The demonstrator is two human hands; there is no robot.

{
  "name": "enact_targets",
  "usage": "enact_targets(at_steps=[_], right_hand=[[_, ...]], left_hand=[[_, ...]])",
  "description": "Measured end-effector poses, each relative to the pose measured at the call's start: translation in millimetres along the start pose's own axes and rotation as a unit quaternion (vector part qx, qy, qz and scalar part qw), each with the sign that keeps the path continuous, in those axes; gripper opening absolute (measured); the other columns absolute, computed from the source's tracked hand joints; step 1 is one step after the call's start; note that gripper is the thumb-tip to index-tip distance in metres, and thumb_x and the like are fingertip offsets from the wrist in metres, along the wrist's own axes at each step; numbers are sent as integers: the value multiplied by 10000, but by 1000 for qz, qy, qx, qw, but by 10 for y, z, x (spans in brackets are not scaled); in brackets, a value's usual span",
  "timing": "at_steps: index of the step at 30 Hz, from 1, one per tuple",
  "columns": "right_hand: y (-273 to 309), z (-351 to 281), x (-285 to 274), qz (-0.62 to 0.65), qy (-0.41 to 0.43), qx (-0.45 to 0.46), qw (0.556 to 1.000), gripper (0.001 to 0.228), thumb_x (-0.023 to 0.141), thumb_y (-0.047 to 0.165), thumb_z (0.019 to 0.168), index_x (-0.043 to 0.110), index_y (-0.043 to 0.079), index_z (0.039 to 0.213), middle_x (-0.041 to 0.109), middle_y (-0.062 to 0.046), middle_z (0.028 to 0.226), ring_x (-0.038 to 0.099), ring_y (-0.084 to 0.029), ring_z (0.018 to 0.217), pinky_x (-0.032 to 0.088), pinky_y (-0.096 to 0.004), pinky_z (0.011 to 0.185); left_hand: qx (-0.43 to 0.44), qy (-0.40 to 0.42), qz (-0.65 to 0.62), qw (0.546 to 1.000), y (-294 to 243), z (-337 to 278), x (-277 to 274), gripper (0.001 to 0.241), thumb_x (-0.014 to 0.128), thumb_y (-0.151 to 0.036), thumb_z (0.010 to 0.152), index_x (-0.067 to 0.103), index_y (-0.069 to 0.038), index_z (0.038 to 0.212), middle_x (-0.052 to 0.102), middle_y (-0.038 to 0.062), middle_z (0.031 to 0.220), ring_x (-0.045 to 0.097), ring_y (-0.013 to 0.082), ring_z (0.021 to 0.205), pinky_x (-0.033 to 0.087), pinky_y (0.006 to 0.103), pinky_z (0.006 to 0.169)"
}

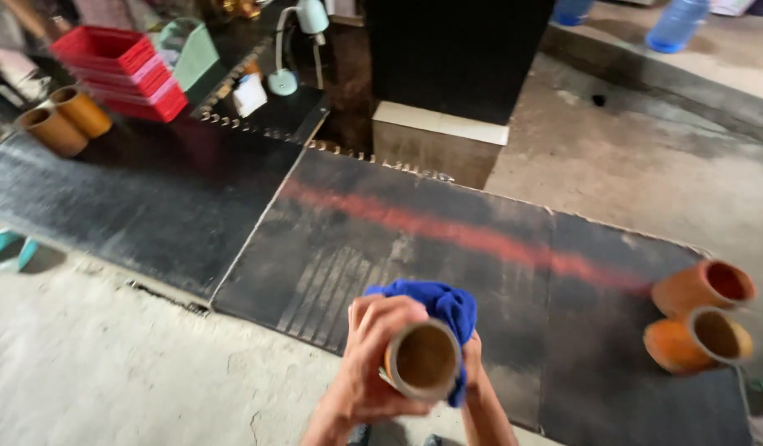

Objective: The recorder washes a blue cleaning cloth in a small sink, wipes down several bamboo-style cups on a bar counter, and then proceeds to arrange red plastic chairs in a seating area.

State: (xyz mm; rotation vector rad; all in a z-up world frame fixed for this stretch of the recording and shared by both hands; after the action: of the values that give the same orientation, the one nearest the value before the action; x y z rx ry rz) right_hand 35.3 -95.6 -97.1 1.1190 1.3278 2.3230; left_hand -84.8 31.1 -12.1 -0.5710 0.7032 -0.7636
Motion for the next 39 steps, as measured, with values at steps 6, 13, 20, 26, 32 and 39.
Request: enact_targets(at_steps=[6, 13, 20, 26, 32, 39], right_hand=[[-775, 45, -170, 93, -59, 235, 966, 395, 633, 282, 984, 651, -24, 1233, 727, -130, 1124, 696, -239, 995, 572, -405, 864], [-1110, 424, 610, -14, -22, -1, 1000, 232, 705, 226, 1055, 608, 79, 904, 594, -17, 863, 558, -144, 788, 484, -325, 712], [-1391, 698, 2194, 165, 164, 137, 963, 530, 578, 496, 995, 658, -26, 960, 683, -140, 1013, 632, -240, 966, 496, -366, 918], [-2275, 822, 2803, 182, 112, 264, 940, 445, 563, 435, 997, 643, 8, 1092, 677, -115, 981, 639, -211, 907, 521, -352, 858], [-2768, 892, 2814, 43, 213, 238, 947, 428, 671, 405, 975, 591, 35, 1175, 658, -79, 1028, 645, -178, 940, 544, -355, 839], [-3199, 1019, 2756, 8, 275, 219, 936, 549, 712, 464, 864, 554, 105, 1247, 689, -75, 1023, 702, -189, 908, 601, -376, 798]], left_hand=[[-1, 33, 51, 998, -196, -255, -296, 1021, 1004, -331, 471, 588, -161, 1388, 574, 74, 1283, 516, 338, 1223, 389, 502, 1091], [-35, -125, -60, 990, 17, -497, -843, 963, 991, -301, 540, 570, -54, 1371, 533, 101, 1307, 584, 294, 1207, 496, 411, 1040], [-126, -350, -351, 859, 381, -752, -1829, 1050, 936, -425, 656, 457, 43, 1464, 558, 134, 1260, 584, 243, 1161, 490, 366, 988], [-139, -490, -380, 772, 548, -870, -2593, 990, 800, -513, 696, 440, 17, 1452, 595, 168, 1193, 631, 307, 1088, 534, 456, 909], [-64, -543, -338, 766, 861, -819, -3248, 972, 805, -528, 745, 421, -19, 1479, 566, 132, 1272, 617, 291, 1162, 542, 478, 968], [-120, -451, 83, 880, 1318, -12, -4286, 934, 939, -360, 711, 492, -28, 1460, 613, 142, 1344, 569, 275, 1265, 484, 431, 1083]])
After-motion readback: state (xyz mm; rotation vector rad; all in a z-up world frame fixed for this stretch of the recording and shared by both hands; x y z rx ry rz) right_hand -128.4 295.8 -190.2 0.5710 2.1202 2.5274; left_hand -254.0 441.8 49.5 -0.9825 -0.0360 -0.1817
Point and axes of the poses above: each hand's wrist, its own z-axis towards the middle knuckle, its own x-axis out of the palm, y = z × x, the point moved 1 cm from there along z, towards the middle knuckle
